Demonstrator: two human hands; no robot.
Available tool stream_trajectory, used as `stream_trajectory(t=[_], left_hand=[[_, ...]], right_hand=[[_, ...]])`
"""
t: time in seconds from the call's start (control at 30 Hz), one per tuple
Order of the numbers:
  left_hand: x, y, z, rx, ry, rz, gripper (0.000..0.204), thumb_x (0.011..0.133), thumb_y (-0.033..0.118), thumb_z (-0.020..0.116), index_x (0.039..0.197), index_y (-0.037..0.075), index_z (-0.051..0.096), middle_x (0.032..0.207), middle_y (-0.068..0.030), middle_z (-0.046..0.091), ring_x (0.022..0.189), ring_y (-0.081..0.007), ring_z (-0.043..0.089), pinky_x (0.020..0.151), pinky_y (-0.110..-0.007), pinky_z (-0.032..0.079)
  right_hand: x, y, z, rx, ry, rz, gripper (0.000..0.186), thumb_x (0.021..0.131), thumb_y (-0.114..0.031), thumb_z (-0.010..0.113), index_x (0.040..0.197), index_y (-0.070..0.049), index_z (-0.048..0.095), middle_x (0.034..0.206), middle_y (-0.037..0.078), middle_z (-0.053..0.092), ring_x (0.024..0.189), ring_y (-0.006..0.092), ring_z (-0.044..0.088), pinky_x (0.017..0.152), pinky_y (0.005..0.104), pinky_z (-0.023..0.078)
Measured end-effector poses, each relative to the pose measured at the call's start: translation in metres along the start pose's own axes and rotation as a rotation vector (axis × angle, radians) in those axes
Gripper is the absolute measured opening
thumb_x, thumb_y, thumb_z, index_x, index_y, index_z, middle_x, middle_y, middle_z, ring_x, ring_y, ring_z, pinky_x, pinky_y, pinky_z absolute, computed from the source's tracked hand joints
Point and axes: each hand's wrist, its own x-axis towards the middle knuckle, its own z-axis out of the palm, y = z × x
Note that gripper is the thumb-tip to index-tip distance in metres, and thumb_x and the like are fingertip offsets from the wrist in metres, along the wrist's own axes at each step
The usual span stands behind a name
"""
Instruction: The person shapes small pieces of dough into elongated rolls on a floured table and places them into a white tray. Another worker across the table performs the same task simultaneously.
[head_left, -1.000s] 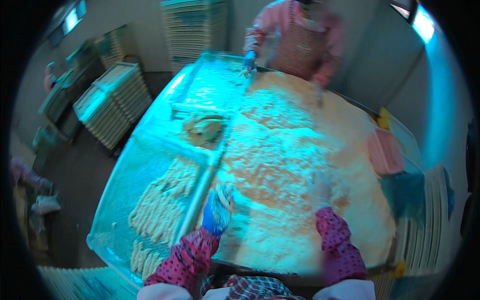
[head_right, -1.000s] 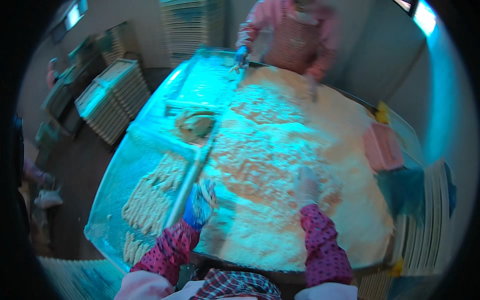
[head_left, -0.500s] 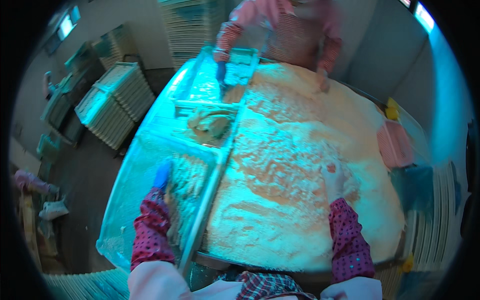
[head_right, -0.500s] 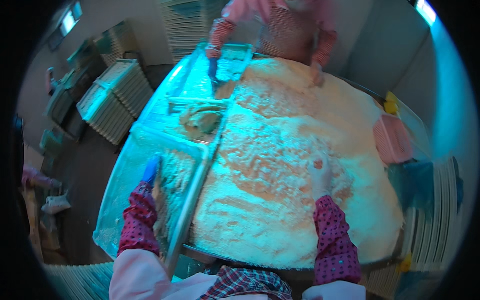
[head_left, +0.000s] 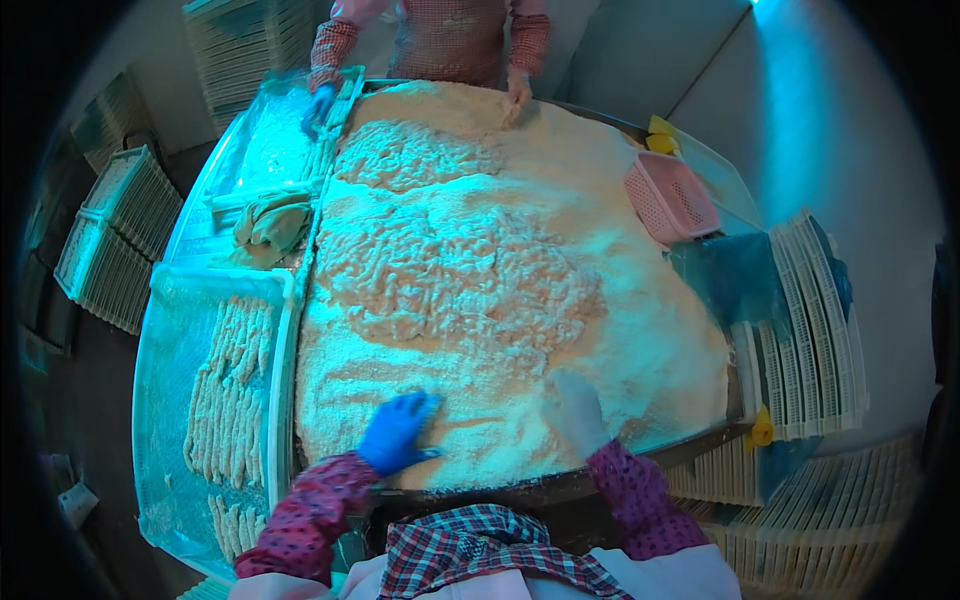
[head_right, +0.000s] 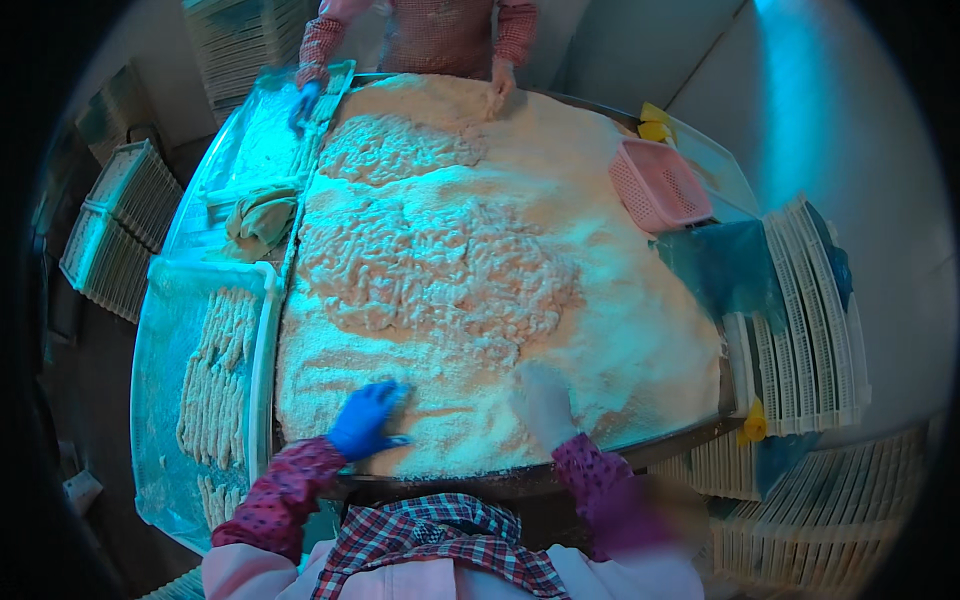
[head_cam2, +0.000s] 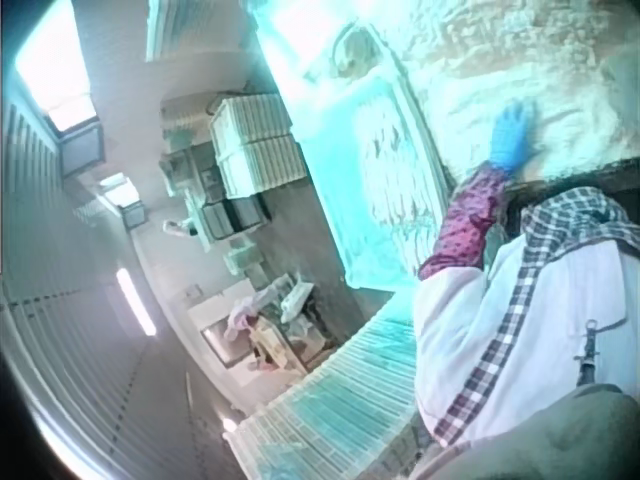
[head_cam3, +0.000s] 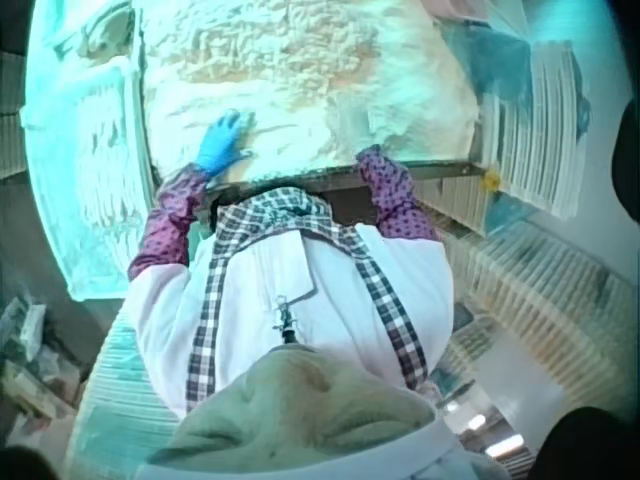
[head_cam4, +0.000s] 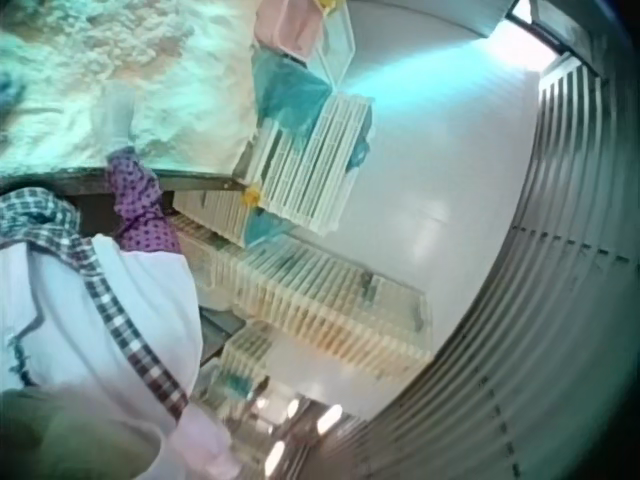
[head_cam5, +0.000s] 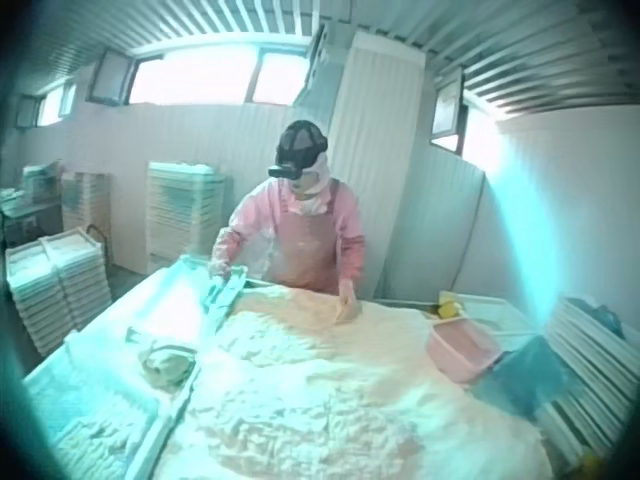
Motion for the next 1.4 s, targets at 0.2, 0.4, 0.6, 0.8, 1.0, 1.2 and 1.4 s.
stream_trajectory(t=[0.2, 0.4, 0.6, 0.8, 1.0, 1.2, 1.4], left_hand=[[0.066, 0.027, 0.060, -0.007, -0.096, 0.072, 0.057, 0.072, 0.019, 0.068, 0.125, 0.012, 0.049, 0.115, -0.0132, 0.054, 0.098, -0.0318, 0.054, 0.083, -0.039, 0.046], [0.048, 0.017, 0.019, -0.695, 0.382, -0.143, 0.044, 0.074, 0.006, 0.067, 0.117, 0.010, 0.057, 0.111, -0.0127, 0.057, 0.095, -0.0326, 0.056, 0.083, -0.038, 0.046], [0.019, -0.002, -0.008, -0.248, -0.099, 0.022, 0.042, 0.071, 0.001, 0.066, 0.110, 0.012, 0.061, 0.107, -0.0110, 0.062, 0.096, -0.0322, 0.057, 0.081, -0.038, 0.048], [-0.007, -0.002, -0.013, -0.107, 0.167, -0.400, 0.037, 0.076, 0.019, 0.067, 0.112, 0.012, 0.061, 0.096, -0.0128, 0.064, 0.088, -0.0304, 0.061, 0.073, -0.039, 0.050], [0.036, 0.021, 0.057, -0.004, 0.167, -0.232, 0.049, 0.079, 0.024, 0.066, 0.123, 0.009, 0.050, 0.098, -0.0137, 0.062, 0.081, -0.0314, 0.060, 0.071, -0.041, 0.049], [0.031, 0.021, 0.056, -1.667, 0.476, -0.532, 0.039, 0.091, 0.020, 0.052, 0.126, 0.002, 0.045, 0.108, -0.0104, 0.058, 0.094, -0.0211, 0.059, 0.082, -0.034, 0.048], [0.005, -0.003, 0.089, -2.522, 0.215, -0.223, 0.039, 0.093, 0.026, 0.049, 0.124, 0.002, 0.046, 0.099, -0.0072, 0.056, 0.082, -0.0218, 0.056, 0.074, -0.031, 0.049]], right_hand=[[0.056, -0.013, -0.004, -0.041, 0.372, -0.342, 0.022, 0.072, -0.010, 0.066, 0.092, -0.006, 0.057, 0.090, 0.011, 0.059, 0.089, 0.0295, 0.056, 0.075, 0.0405, 0.044], [0.050, 0.016, -0.007, 0.195, 0.131, -0.109, 0.018, 0.074, -0.004, 0.060, 0.092, -0.004, 0.058, 0.087, 0.011, 0.060, 0.084, 0.0256, 0.060, 0.076, 0.0353, 0.048], [0.031, -0.014, -0.041, 0.451, 0.213, -0.224, 0.024, 0.070, -0.016, 0.069, 0.091, -0.008, 0.062, 0.085, 0.010, 0.061, 0.078, 0.0256, 0.061, 0.071, 0.0346, 0.049], [-0.012, 0.029, -0.004, 0.485, -0.081, -0.032, 0.041, 0.066, -0.025, 0.073, 0.101, -0.008, 0.062, 0.090, 0.013, 0.059, 0.085, 0.0291, 0.059, 0.075, 0.0397, 0.047], [-0.020, -0.031, 0.028, 0.276, 0.037, -0.275, 0.036, 0.074, -0.016, 0.067, 0.107, -0.008, 0.058, 0.096, 0.013, 0.059, 0.089, 0.0309, 0.057, 0.078, 0.0394, 0.046], [-0.010, -0.036, 0.001, 0.158, 0.012, -0.397, 0.041, 0.076, -0.017, 0.069, 0.115, -0.008, 0.058, 0.112, 0.012, 0.058, 0.099, 0.0288, 0.056, 0.083, 0.0351, 0.047], [-0.026, -0.039, 0.026, 0.162, 0.032, -0.248, 0.042, 0.079, -0.017, 0.067, 0.118, -0.008, 0.057, 0.106, 0.012, 0.061, 0.096, 0.0274, 0.059, 0.085, 0.0355, 0.046]])
